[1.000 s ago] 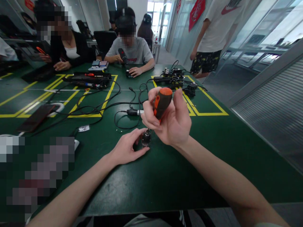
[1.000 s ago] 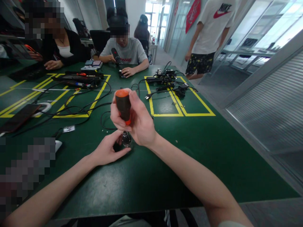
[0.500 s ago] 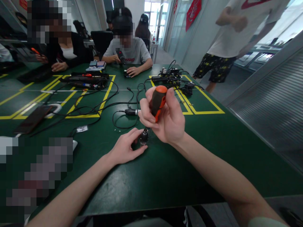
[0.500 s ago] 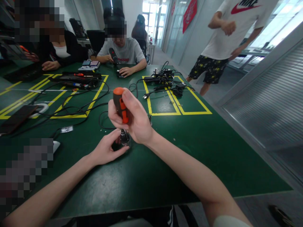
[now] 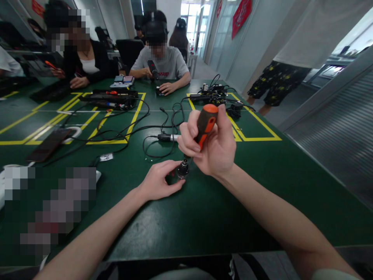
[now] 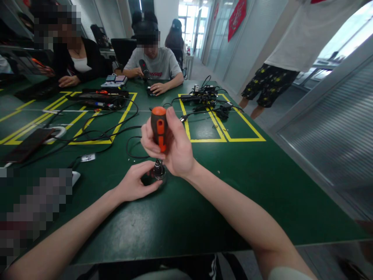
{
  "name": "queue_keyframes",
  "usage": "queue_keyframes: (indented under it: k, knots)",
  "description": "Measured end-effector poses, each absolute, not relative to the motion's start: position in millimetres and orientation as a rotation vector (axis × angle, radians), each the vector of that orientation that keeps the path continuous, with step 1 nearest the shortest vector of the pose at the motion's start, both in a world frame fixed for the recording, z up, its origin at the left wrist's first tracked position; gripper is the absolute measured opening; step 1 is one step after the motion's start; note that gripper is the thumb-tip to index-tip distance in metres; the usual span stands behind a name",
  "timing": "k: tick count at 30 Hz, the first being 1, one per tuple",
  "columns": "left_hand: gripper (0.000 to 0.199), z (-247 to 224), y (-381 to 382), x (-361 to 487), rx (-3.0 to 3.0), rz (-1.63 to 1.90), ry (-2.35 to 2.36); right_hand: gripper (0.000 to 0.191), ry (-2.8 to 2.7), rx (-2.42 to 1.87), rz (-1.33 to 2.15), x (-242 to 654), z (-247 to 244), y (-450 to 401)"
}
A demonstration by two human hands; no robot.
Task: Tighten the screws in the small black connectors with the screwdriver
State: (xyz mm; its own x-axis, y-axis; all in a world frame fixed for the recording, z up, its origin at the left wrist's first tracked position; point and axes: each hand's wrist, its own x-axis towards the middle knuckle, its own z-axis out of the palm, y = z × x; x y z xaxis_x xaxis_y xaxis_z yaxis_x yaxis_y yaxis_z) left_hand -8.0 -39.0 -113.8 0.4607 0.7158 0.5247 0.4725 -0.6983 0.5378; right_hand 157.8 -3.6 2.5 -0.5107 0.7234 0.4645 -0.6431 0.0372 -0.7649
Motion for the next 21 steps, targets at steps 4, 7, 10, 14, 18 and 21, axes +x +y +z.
queue_keyframes:
  k: [4,7,10,14,18,21]
  knots:
    - [0.024,-113.8,-38.7,-7.7,2.398,1.121,1.009,0.05,-1.284,-0.11,1.682,158.9,2.3,-5.0]
    - [0.031,-114.3,-38.8,-7.0,2.391,1.129,1.006,0.045,-1.271,-0.133,1.672,159.0,1.9,-6.7]
    - [0.049,-115.5,-39.3,-6.7,2.37,1.132,1.01,0.043,-1.259,-0.131,1.641,158.0,2.4,-8.0]
    - [0.065,-117.2,-40.0,-7.1,2.348,1.126,1.027,0.051,-1.23,-0.207,1.634,155.8,3.2,-6.6]
    - [0.059,-117.0,-40.1,-7.0,2.36,1.089,1.021,0.057,-1.286,-0.126,1.65,155.1,1.3,-3.6]
    - [0.048,-115.5,-40.4,-6.7,2.37,1.048,1.017,0.052,-1.269,-0.054,1.644,155.7,0.3,-4.7]
